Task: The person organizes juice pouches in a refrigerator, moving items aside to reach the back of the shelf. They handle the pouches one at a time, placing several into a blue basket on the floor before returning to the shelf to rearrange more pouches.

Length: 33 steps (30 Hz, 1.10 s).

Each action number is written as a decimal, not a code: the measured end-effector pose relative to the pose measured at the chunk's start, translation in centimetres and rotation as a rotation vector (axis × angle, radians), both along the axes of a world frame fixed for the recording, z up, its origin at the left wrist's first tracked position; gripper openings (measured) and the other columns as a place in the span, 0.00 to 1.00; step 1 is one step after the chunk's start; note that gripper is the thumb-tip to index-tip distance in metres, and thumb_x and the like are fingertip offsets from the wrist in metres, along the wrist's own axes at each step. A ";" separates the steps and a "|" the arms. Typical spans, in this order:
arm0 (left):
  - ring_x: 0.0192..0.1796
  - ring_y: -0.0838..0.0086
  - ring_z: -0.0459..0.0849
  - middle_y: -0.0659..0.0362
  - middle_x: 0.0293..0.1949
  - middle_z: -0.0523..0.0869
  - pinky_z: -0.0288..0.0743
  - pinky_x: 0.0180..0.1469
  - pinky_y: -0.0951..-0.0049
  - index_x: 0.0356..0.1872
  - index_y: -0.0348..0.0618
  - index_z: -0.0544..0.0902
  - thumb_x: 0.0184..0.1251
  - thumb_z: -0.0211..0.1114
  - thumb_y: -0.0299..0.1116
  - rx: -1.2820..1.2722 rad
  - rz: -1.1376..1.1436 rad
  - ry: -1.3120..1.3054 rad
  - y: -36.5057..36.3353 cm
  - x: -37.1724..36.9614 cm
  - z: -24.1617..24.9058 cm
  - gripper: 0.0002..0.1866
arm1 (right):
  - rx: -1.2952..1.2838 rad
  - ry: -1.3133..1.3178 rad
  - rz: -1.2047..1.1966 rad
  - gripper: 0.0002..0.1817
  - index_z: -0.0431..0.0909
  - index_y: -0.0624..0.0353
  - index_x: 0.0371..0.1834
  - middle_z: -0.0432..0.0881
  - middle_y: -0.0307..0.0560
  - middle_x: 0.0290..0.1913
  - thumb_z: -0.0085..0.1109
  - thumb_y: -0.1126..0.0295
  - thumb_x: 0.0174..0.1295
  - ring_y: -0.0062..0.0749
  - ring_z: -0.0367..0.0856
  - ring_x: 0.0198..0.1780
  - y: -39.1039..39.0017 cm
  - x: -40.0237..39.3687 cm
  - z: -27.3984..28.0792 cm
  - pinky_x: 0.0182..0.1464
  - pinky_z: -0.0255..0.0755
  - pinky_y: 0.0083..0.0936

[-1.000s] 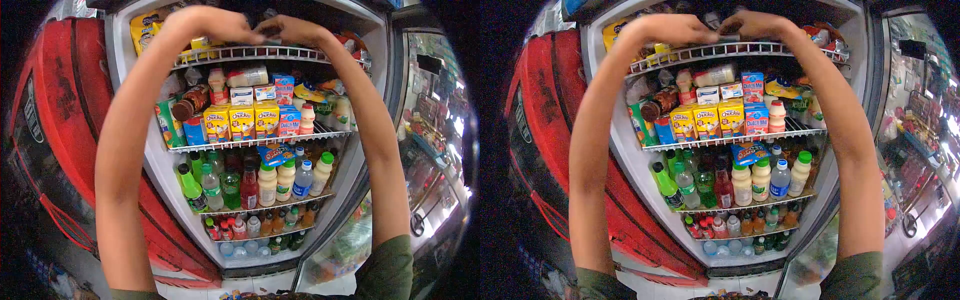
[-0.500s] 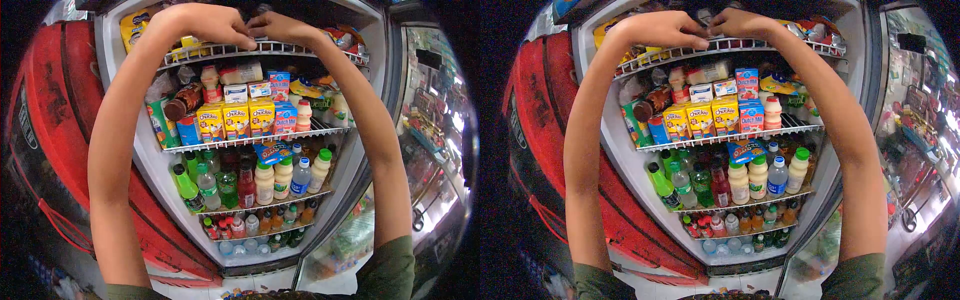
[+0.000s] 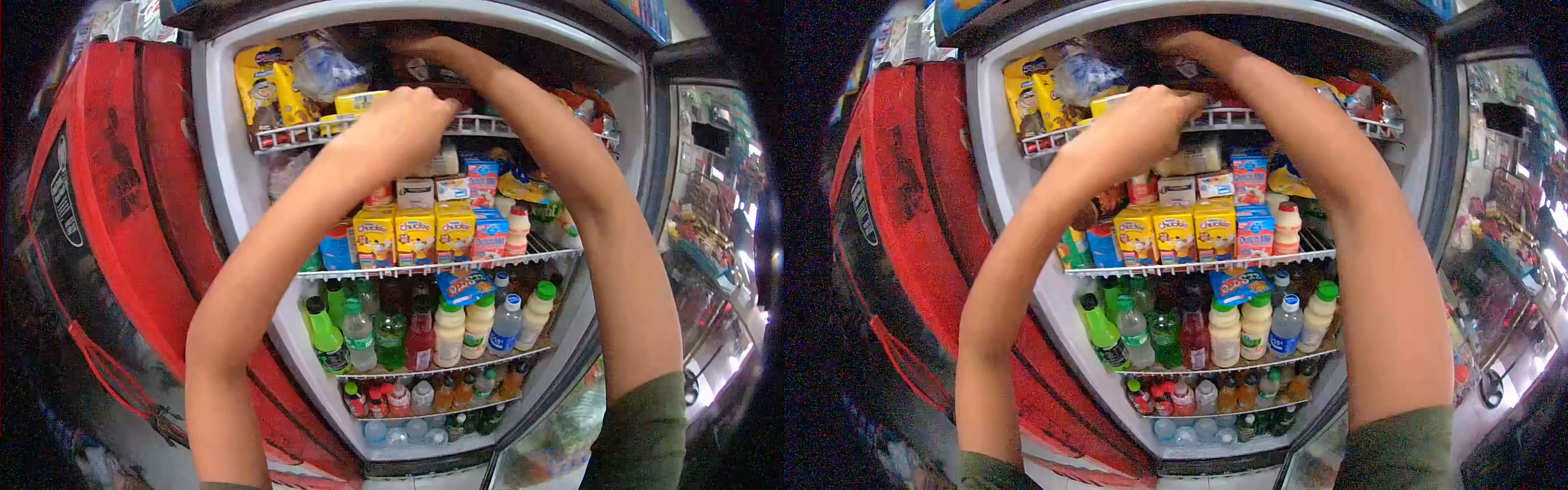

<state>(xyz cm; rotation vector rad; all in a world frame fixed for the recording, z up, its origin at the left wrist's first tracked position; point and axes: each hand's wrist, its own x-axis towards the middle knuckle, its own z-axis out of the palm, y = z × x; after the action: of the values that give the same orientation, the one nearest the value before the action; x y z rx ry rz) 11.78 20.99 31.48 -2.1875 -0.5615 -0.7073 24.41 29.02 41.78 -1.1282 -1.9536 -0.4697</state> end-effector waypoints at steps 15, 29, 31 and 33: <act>0.42 0.47 0.85 0.39 0.37 0.85 0.79 0.47 0.52 0.47 0.34 0.81 0.51 0.57 0.22 -0.018 -0.028 0.029 0.3 -0.1 0.2 0.19 | -0.126 0.593 0.613 0.17 0.82 0.64 0.45 0.84 0.58 0.39 0.58 0.60 0.62 0.50 0.81 0.47 6.3 1.4 2.1 0.50 0.74 0.40; 0.43 0.39 0.81 0.34 0.48 0.80 0.79 0.43 0.56 0.52 0.31 0.78 0.58 0.59 0.25 -0.119 -0.146 -0.437 -0.8 -1.2 5.3 0.19 | 0.012 1.197 0.809 0.16 0.79 0.70 0.51 0.83 0.57 0.46 0.54 0.70 0.65 0.46 0.83 0.47 -3.2 9.2 -4.4 0.49 0.83 0.38; 0.45 0.39 0.80 0.33 0.42 0.82 0.77 0.47 0.54 0.53 0.30 0.77 0.58 0.60 0.26 -0.110 -0.111 -0.453 -0.5 -1.0 5.7 0.20 | -0.004 1.162 0.789 0.16 0.77 0.73 0.52 0.81 0.57 0.48 0.54 0.73 0.65 0.47 0.82 0.49 -4.4 9.4 -5.8 0.52 0.83 0.41; 0.46 0.39 0.80 0.34 0.42 0.82 0.76 0.48 0.53 0.53 0.30 0.76 0.58 0.61 0.27 -0.068 -0.111 -0.435 0.7 -0.4 5.5 0.21 | -0.020 1.124 0.779 0.16 0.76 0.75 0.52 0.79 0.57 0.51 0.54 0.75 0.64 0.47 0.81 0.51 -5.3 9.2 -6.5 0.55 0.83 0.45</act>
<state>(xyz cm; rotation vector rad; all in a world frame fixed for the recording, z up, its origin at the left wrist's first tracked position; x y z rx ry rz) 11.35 21.68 37.03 -2.1452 -0.6924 -1.2561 33.56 23.71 35.29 -0.3645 -1.1933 0.5212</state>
